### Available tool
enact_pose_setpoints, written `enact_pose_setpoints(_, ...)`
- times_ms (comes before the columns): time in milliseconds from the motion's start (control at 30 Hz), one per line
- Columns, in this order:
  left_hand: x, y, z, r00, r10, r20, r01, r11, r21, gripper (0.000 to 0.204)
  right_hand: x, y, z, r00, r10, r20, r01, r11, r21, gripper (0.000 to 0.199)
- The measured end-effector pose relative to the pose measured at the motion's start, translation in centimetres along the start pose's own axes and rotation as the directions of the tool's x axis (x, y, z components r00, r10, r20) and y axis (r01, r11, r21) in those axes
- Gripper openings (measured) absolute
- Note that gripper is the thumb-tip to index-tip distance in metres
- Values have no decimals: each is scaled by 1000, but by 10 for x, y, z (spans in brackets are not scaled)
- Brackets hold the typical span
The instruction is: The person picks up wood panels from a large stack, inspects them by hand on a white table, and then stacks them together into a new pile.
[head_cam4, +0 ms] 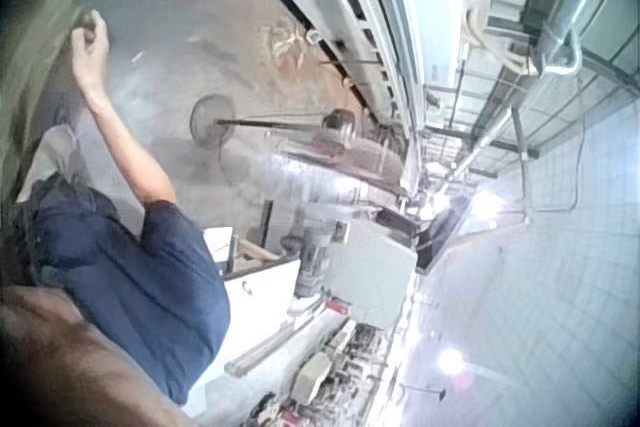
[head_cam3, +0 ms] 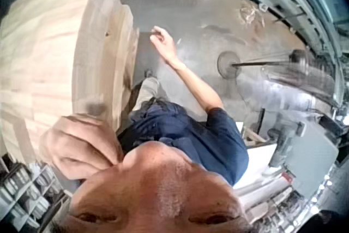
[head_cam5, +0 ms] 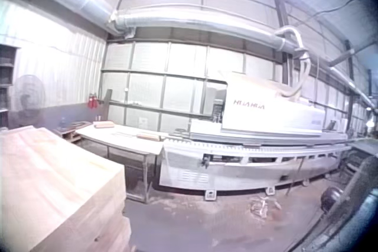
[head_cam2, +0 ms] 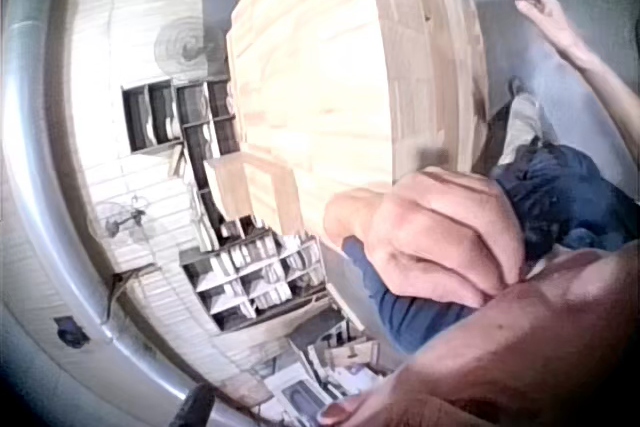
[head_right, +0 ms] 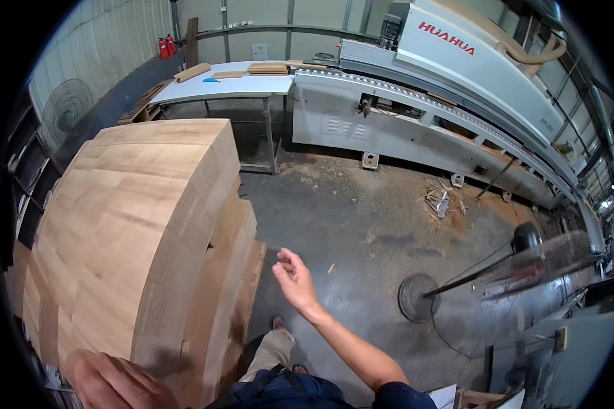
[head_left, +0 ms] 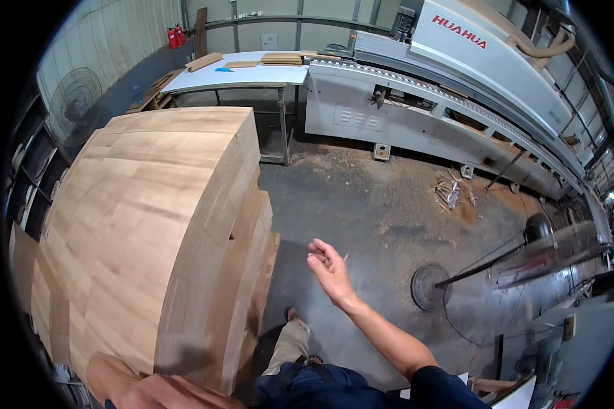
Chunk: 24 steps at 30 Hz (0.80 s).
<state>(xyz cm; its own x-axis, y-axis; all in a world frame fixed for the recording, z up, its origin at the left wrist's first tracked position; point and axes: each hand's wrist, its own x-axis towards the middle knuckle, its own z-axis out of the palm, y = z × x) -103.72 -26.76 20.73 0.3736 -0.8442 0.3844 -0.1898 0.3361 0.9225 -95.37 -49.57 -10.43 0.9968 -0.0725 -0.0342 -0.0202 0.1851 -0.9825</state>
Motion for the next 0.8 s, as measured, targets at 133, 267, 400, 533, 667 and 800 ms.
enact_pose_setpoints(133,54,-37,-71,999,-42,-4,42,999,-12,17,90,-16,-47,999,-15,-50,12,997,-73,52)
enact_pose_setpoints(267,100,-65,-165,994,68,81,-71,997,36,23,180,-35,-97,994,37,-105,-52,988,-144,52)
enact_pose_setpoints(400,135,-68,-267,984,94,151,-131,959,253,26,262,-49,-109,994,76,-82,-86,988,-126,45)
enact_pose_setpoints(533,219,-113,-394,992,-92,82,7,710,704,30,314,-52,-176,947,160,-278,-184,981,-63,41)
enact_pose_setpoints(667,280,-155,-518,841,-511,-179,50,-256,965,42,402,-27,-205,906,265,-329,-295,954,-46,42)
enact_pose_setpoints(800,328,-212,-645,754,-554,-353,-7,-544,839,49,521,11,-234,903,306,-301,-318,948,12,37)
